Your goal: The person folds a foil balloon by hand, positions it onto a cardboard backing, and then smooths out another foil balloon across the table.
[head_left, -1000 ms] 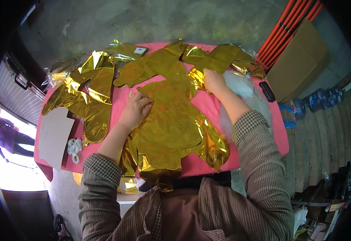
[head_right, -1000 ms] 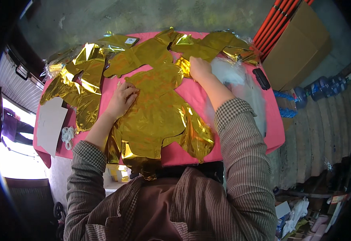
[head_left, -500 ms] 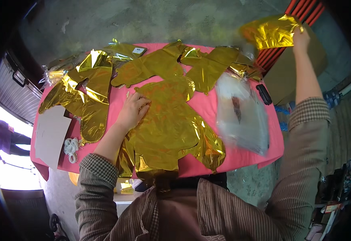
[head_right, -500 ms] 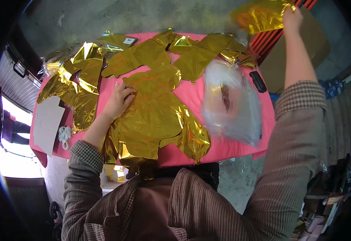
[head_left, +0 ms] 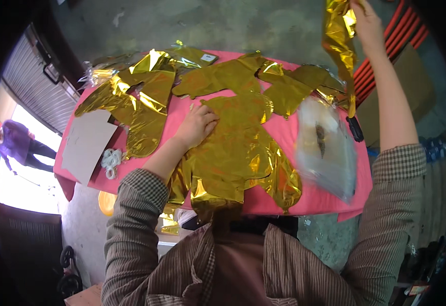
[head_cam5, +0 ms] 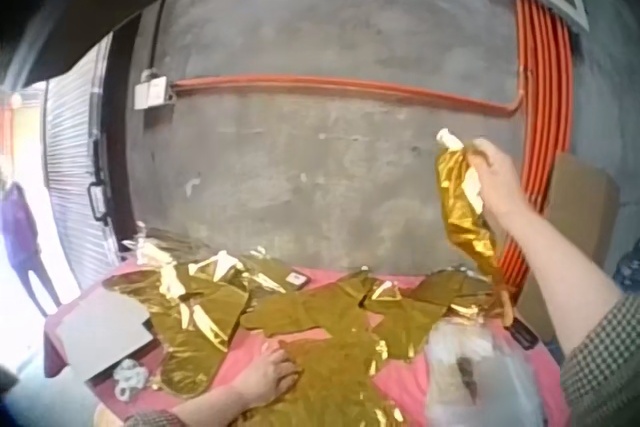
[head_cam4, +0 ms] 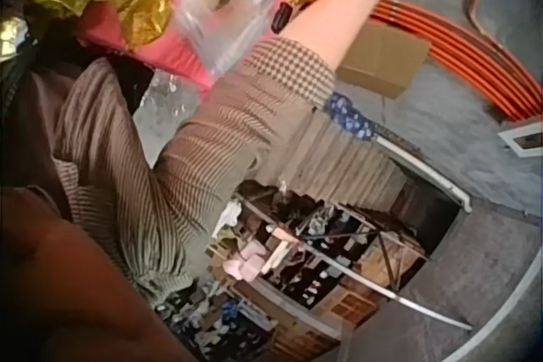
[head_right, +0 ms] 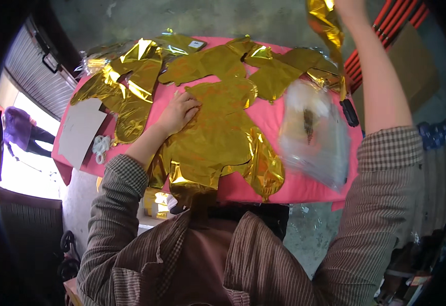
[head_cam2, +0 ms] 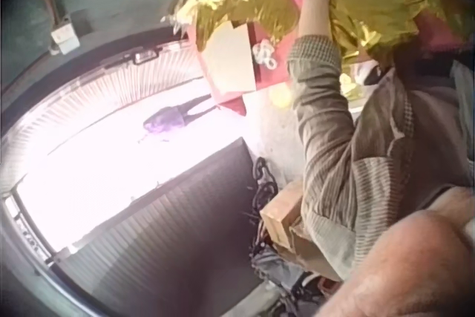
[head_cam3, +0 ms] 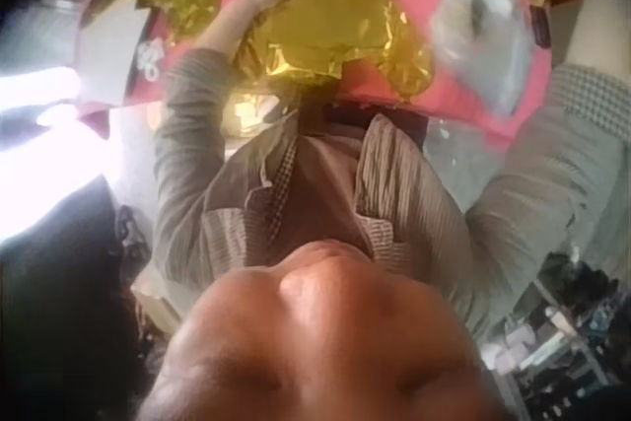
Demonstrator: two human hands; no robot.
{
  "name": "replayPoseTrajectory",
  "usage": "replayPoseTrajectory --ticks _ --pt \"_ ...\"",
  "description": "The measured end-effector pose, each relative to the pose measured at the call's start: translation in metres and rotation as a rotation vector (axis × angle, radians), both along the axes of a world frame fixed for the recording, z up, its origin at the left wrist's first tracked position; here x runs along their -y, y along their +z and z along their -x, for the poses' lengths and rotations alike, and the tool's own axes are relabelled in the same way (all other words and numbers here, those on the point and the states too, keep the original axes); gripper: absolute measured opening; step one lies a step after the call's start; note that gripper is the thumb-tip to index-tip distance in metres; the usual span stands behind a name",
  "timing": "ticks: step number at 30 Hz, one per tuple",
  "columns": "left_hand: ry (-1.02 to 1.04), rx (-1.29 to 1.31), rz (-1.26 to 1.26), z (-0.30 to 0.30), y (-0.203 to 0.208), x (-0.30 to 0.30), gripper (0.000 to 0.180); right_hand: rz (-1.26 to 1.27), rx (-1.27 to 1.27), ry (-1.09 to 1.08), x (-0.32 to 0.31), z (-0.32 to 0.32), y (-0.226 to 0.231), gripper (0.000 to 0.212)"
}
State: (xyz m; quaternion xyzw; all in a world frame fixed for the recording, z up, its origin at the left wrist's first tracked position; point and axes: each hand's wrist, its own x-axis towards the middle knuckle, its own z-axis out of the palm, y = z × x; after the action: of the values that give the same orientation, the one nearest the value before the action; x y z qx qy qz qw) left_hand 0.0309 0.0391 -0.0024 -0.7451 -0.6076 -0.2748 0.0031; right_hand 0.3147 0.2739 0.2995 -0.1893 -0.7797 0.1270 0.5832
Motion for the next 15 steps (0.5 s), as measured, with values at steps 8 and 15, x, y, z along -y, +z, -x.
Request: replayPoseTrajectory --ticks 8,15 --pt "0.024 -0.013 -0.016 0.002 -0.001 0.006 0.02 -0.353 0.543 0.229 0.151 0.05 -0.139 0.029" --pt "-0.029 -0.136 0.101 0.005 0.009 0.007 0.025 -0.422 0.809 0.461 0.224 0.021 -0.23 0.025"
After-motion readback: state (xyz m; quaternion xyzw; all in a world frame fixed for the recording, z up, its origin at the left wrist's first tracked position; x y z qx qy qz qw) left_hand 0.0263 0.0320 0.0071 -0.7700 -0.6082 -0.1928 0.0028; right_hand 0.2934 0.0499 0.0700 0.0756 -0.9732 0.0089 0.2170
